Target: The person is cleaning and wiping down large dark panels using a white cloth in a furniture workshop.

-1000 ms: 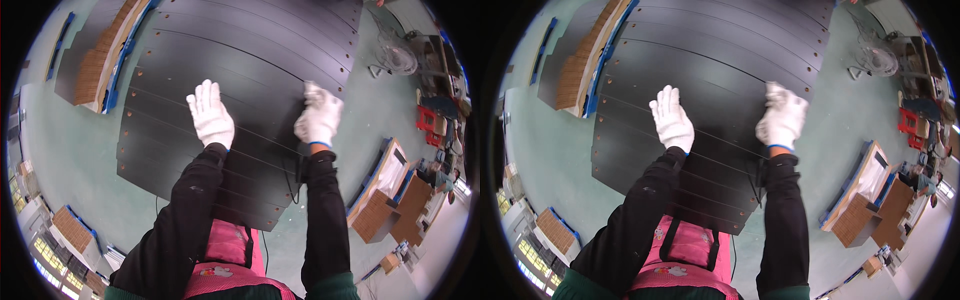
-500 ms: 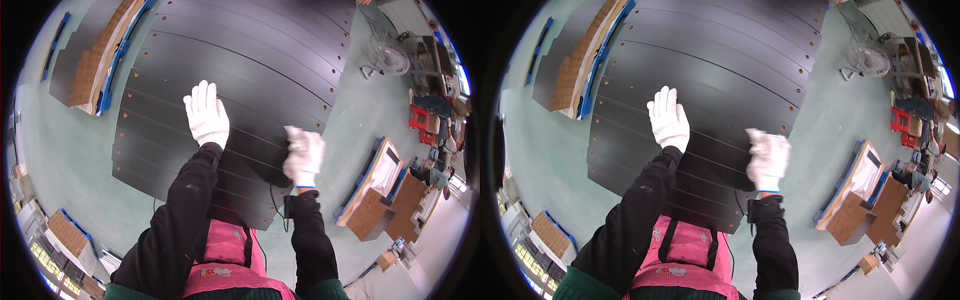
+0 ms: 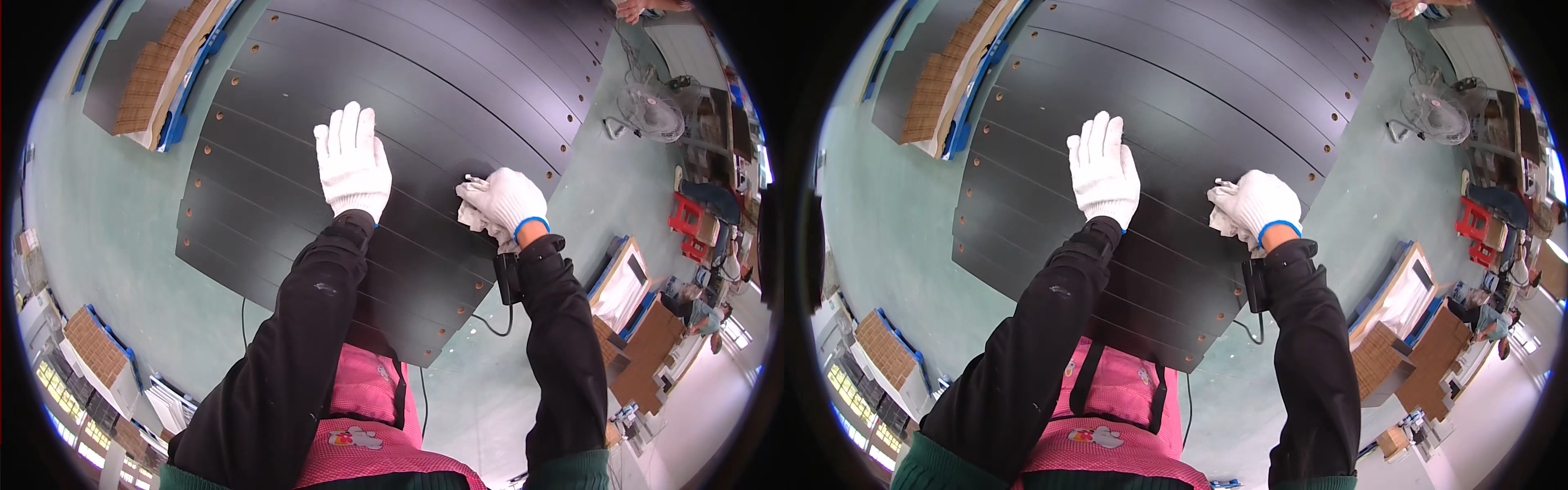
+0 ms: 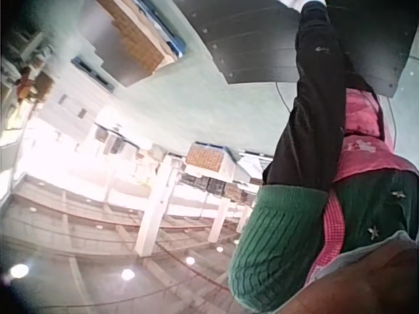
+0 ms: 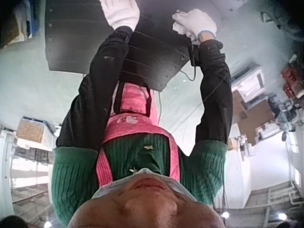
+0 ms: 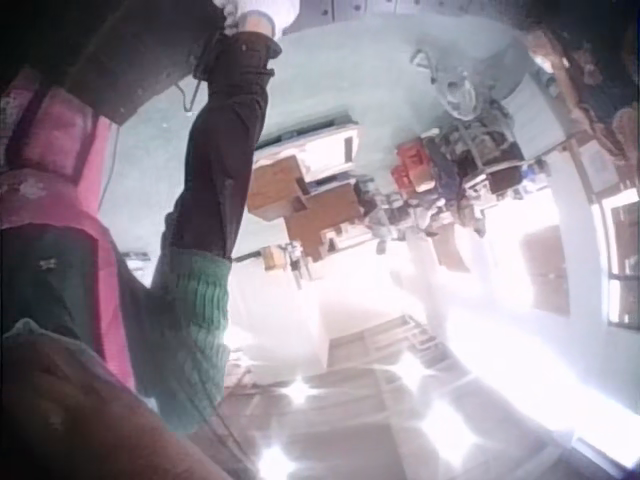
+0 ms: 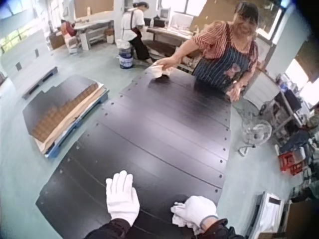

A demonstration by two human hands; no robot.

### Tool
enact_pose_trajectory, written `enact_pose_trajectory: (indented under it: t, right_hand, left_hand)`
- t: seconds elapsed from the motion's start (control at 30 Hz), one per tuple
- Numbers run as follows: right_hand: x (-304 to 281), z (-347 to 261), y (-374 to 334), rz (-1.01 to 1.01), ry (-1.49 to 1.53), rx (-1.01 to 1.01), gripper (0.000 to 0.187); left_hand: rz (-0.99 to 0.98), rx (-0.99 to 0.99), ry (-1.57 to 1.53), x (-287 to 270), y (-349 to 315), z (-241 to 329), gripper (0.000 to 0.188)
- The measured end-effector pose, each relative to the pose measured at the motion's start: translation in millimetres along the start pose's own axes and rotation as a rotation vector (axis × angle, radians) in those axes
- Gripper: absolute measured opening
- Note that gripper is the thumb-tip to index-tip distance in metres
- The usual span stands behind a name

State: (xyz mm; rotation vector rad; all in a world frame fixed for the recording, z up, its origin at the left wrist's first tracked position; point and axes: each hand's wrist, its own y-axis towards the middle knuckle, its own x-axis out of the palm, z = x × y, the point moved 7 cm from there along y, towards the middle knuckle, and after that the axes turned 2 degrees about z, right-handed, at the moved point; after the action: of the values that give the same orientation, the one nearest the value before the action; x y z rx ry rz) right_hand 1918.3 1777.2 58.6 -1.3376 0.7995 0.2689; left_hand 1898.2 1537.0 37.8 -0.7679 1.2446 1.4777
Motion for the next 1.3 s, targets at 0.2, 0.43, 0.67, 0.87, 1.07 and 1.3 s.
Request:
enact_pose_trajectory:
  t: [0.2, 0.43, 0.67, 0.87, 1.07, 1.3]
  right_hand:
    - [3.3, -2.7, 8.3, -0.043, -0.082, 0.017, 0.057]
    - [6.5, -1.7, 15.3, -0.028, -0.092, 0.004, 0.055]
    - [2.2, -17.4, 4.7, -0.045, -0.026, 0.031, 0.053]
    - [4.5, -8.0, 12.0, -0.046, -0.033, 0.018, 0.052]
    - [7.6, -5.2, 11.1, -0.016, 0.018, 0.033, 0.049]
    - [6.9, -19.1, -1.6, 0.016, 0.096, 0.057, 0.049]
  left_hand:
    - [-0.006, -0.019, -0.018, 1.1, -2.0, 0.2, 0.051]
    - [-0.025, -0.023, -0.030, 1.7, 1.2, 2.0, 0.052]
    - [-0.013, -0.024, -0.012, -2.0, -0.2, -3.2, 0.051]
    - [-0.011, -0.022, -0.020, 0.3, 0.1, 0.2, 0.051]
    - [-0.017, -0.024, -0.009, 0.3, 0.3, 1.3, 0.051]
    - [-0.043, -0.033, 0.033, 0.4, -1.8, -8.6, 0.052]
